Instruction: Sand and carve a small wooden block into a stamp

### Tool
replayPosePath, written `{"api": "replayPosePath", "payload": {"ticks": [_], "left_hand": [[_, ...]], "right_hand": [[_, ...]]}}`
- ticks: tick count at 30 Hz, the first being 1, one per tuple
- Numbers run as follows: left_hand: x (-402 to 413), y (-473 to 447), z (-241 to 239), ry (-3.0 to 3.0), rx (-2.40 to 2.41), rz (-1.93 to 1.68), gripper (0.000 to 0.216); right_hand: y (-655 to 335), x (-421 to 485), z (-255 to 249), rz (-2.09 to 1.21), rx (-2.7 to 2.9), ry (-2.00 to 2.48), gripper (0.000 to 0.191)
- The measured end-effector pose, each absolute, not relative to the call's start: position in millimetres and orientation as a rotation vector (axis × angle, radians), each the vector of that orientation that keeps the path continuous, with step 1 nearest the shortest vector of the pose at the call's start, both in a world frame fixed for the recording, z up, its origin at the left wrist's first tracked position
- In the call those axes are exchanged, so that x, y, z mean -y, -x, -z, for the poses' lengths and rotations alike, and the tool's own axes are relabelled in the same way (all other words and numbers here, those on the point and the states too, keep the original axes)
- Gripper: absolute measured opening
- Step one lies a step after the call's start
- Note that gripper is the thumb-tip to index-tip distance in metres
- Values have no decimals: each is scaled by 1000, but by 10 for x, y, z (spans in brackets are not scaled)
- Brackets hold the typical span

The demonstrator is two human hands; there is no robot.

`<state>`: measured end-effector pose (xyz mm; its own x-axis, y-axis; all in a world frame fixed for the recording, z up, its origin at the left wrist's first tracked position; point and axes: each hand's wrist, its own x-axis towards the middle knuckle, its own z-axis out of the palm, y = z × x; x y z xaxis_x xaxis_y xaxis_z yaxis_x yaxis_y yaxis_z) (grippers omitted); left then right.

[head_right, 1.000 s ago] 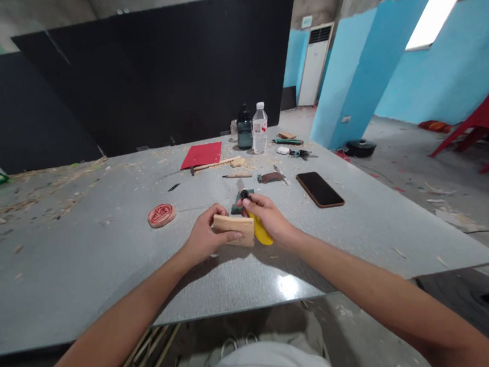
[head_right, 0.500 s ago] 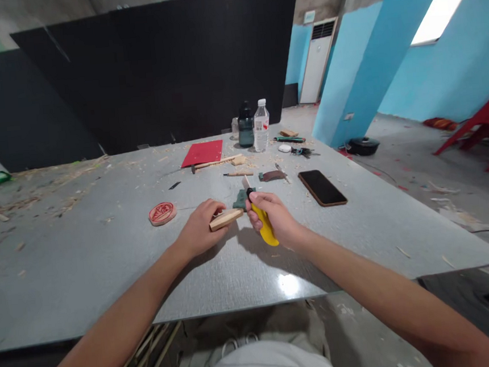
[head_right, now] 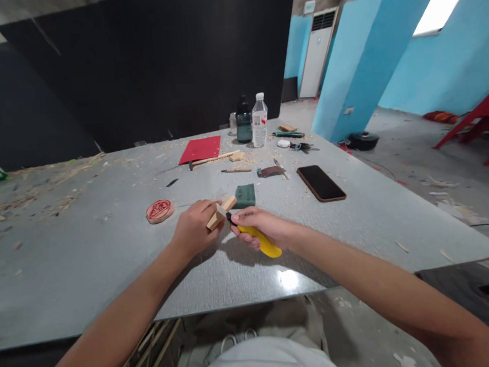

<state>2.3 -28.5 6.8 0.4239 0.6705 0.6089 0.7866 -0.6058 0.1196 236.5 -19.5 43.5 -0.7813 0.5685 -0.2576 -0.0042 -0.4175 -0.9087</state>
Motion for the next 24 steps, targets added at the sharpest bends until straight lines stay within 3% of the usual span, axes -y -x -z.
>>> {"api": "replayPosePath", "payload": {"ticks": [7, 10, 14, 16, 24], "left_hand": [[312, -97, -143, 2438, 1251, 1009, 9], [317, -106, -134, 2429, 1257, 1016, 13], [348, -109, -100, 2432, 1131, 1092, 24], [332, -119, -113, 2413, 1155, 1164, 22], [284, -53, -207, 2319, 1268, 1349, 13]], "right_hand": [[-2297, 171, -427, -2073, 1448, 823, 44], [-2350, -44, -492, -1882, 1248, 933, 35], [-2534, -318, -621, -1504, 839, 940, 36], [-2538, -314, -607, -1590, 859, 848, 32], [-2289, 121, -432, -1972, 1339, 769, 50]]}}
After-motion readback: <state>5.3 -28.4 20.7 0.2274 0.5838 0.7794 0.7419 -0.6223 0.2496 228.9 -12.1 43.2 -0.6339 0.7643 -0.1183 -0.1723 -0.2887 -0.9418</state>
